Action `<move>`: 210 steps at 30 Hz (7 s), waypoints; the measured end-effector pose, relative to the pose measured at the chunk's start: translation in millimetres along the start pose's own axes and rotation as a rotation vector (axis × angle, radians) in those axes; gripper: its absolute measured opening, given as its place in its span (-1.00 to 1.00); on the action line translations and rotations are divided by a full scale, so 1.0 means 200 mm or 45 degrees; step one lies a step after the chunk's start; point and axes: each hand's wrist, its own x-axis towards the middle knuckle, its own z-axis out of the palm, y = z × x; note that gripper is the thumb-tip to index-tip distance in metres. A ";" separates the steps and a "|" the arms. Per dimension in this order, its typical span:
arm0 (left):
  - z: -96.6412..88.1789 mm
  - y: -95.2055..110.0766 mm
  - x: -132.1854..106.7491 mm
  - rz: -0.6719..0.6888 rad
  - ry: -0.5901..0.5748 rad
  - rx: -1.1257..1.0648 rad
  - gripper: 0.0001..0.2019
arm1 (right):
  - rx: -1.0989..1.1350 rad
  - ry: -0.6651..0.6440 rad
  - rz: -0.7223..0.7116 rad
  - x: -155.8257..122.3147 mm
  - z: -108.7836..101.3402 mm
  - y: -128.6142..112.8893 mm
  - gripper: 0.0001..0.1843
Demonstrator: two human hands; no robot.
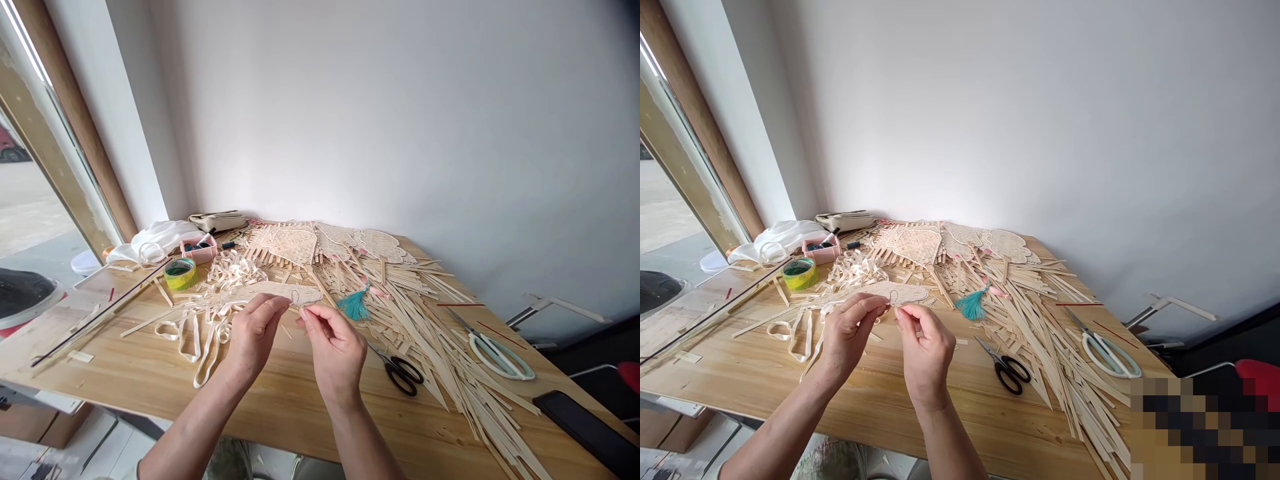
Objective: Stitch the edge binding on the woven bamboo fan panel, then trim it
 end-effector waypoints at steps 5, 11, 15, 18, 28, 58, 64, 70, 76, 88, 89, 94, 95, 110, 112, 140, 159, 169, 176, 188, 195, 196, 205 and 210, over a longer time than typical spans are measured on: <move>0.00 0.00 0.00 0.012 0.008 -0.001 -0.88 | 0.324 0.024 0.089 0.00 0.05 -0.01 -0.93; 0.00 0.00 -0.01 0.000 -0.005 -0.024 -0.89 | 0.654 0.031 0.210 0.00 0.08 -0.01 -0.94; 0.00 0.00 -0.01 -0.017 -0.007 -0.019 -0.89 | 0.683 0.042 0.166 -0.01 0.08 -0.01 -0.97; 0.00 0.00 -0.01 -0.007 0.011 -0.023 -0.89 | 0.677 0.043 0.184 -0.01 0.09 0.00 -0.98; 0.00 0.01 -0.01 -0.013 -0.019 -0.038 -0.88 | 0.707 0.129 0.317 -0.02 0.12 0.04 -0.94; 0.04 -0.01 0.00 -0.022 -0.005 -0.018 -0.88 | 0.407 0.034 0.176 0.01 0.06 0.02 -0.94; 0.02 -0.03 0.02 -0.041 0.034 -0.017 -0.90 | 0.588 -0.187 0.422 -0.05 0.04 0.03 -0.91; 0.01 -0.04 0.03 -0.050 0.053 -0.040 -0.90 | 0.686 -0.337 0.475 -0.07 0.03 -0.01 -0.87; -0.03 -0.04 0.04 -0.145 0.040 -0.104 -0.91 | 0.456 -0.302 0.425 -0.05 0.04 -0.01 -0.86; -0.06 -0.05 0.06 -0.343 0.001 -0.244 -0.90 | 0.235 -0.311 0.195 -0.03 0.07 -0.04 -0.83; -0.06 -0.05 0.07 -0.335 0.003 -0.240 -0.90 | 0.259 -0.317 0.222 -0.03 0.07 -0.05 -0.83; -0.06 -0.05 0.06 -0.329 0.006 -0.222 -0.90 | 0.399 -0.304 0.366 -0.04 0.08 -0.06 -0.83; -0.06 -0.05 0.06 -0.329 0.004 -0.220 -0.90 | 0.431 -0.303 0.394 -0.04 0.08 -0.05 -0.83; -0.05 -0.04 0.04 -0.292 0.040 -0.180 -0.92 | 1.070 -0.259 0.847 -0.07 0.13 -0.07 -0.85; -0.05 -0.04 0.04 -0.275 0.045 -0.160 -0.91 | 1.113 -0.251 0.886 -0.08 0.13 -0.07 -0.86; -0.05 -0.04 0.02 -0.148 0.040 -0.117 -0.90 | 1.136 -0.248 0.952 -0.07 0.10 -0.07 -0.84; -0.03 -0.03 -0.01 -0.057 -0.026 -0.146 -0.89 | 0.916 -0.302 0.713 -0.01 0.09 -0.01 -0.85; -0.04 -0.02 0.00 -0.064 0.001 -0.065 -0.88 | 1.079 -0.223 0.917 -0.02 0.10 -0.04 -0.76; -0.06 -0.03 0.01 -0.086 -0.009 -0.075 -0.89 | 0.888 -0.271 0.883 -0.02 0.04 -0.03 -0.69; -0.05 -0.03 0.01 -0.071 -0.010 -0.060 -0.91 | 0.599 -0.437 0.742 -0.06 0.02 -0.01 -0.72; -0.05 -0.04 0.00 -0.072 -0.018 -0.070 -0.91 | 0.545 -0.408 0.711 -0.05 0.03 0.03 -0.76; -0.05 -0.03 0.00 -0.069 -0.016 -0.072 -0.91 | 0.528 -0.391 0.701 -0.05 0.02 0.03 -0.76; -0.06 -0.04 0.01 -0.023 -0.006 -0.056 -0.92 | 0.111 -0.298 0.340 0.09 -0.13 -0.04 -0.78; -0.07 -0.05 0.00 0.018 -0.026 -0.091 -0.92 | -0.039 -0.651 0.213 0.29 -0.12 -0.09 -0.85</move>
